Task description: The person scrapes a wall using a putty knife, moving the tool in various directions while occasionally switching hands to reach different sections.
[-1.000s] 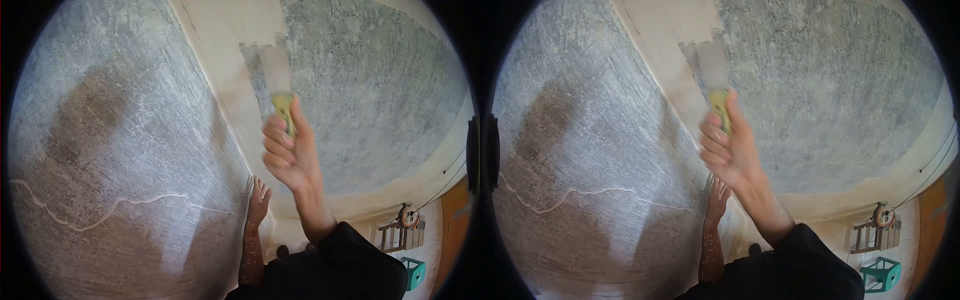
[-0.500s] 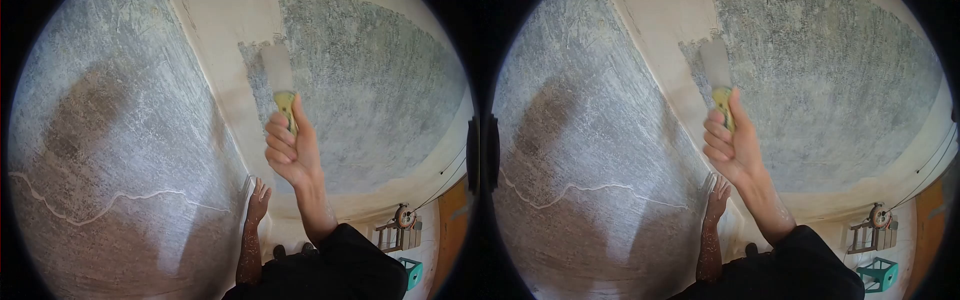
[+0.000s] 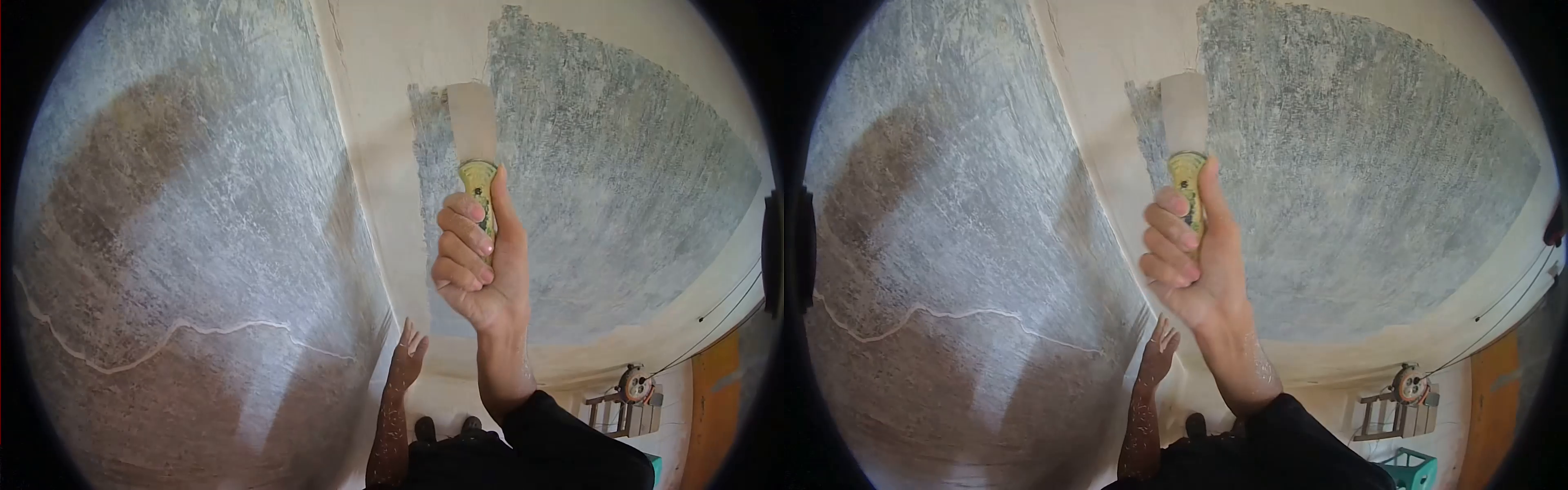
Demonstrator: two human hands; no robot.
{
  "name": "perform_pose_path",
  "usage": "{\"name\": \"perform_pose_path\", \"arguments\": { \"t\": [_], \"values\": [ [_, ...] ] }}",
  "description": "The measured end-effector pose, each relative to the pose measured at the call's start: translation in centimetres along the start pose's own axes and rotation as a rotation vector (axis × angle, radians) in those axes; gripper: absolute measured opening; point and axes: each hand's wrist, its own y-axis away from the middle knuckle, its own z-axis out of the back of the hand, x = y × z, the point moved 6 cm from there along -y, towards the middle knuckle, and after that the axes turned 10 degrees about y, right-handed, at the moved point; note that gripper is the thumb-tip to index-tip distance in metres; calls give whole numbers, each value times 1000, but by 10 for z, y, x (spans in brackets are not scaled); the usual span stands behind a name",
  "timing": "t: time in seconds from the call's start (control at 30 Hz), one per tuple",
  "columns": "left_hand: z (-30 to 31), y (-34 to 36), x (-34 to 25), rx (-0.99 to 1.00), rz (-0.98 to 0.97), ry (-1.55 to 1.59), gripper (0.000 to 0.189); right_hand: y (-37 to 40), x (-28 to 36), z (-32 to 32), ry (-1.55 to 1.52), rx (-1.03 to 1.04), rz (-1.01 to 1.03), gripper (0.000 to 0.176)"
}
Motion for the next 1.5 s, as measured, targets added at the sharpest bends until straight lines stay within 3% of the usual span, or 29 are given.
{"name": "perform_pose_path", "arguments": {
  "t": [0.07, 0.17, 0.3, 0.43, 0.47, 0.6, 0.7, 0.73, 0.77, 0.8, 0.83, 0.93, 0.97, 1.07, 1.23, 1.3, 1.37, 1.5],
  "values": [
    [5, 3, 0, 0, -43, 3, 72, 7, 4, 29, 41, -59, 20, 53],
    [4, 4, -11, 6, 25, -51, 69, -21, 8, 2, 10, 86, -33, 52],
    [2, 14, -22, 13, 2, -97, 63, -34, 12, -14, 191, 71, 36, 51],
    [-4, 19, -54, -52, 35, -197, 49, 21, 15, 56, 296, -122, 148, 52],
    [-9, 19, -65, -61, 62, -236, 47, 33, 17, 70, 356, -92, 134, 52],
    [-30, 33, -143, -71, -255, -139, 45, 52, 5, 104, 737, -225, 256, 52],
    [-73, 37, -180, 25, -397, -99, 59, 67, 7, 118, 1154, -308, 212, 56],
    [-84, 34, -188, 51, -456, -88, 62, 70, 0, 127, 1116, -346, 111, 57],
    [-93, 28, -193, 86, -593, -278, 69, 74, -10, 135, 1077, -387, 13, 59],
    [-95, 23, -190, 67, -580, -333, 69, 78, -16, 146, 1038, -425, -85, 62],
    [-96, 18, -189, 45, -570, -389, 68, 84, -13, 164, 1202, -478, -235, 63],
    [-93, 13, -189, -57, -610, -444, 59, 79, -4, 166, 1598, -389, 10, 58],
    [-92, 16, -192, -83, -650, -459, 56, 88, 4, 183, 1747, -472, 92, 51],
    [-89, 22, -227, -265, -793, -526, 42, 98, 30, 151, 1556, -401, 295, 37],
    [-86, 16, -291, -480, -1011, -693, 42, 191, 96, 170, 2126, -810, 795, 19],
    [-92, 14, -317, -536, -1030, -787, 43, 226, 115, 169, 2318, -1030, 950, 22],
    [-101, 11, -339, -595, -1072, -863, 44, 258, 136, 181, 2395, -1265, 961, 29],
    [-118, 19, -362, -653, -1035, -979, 41, 278, 174, 180, 2471, -1460, 963, 47]
  ]
}}
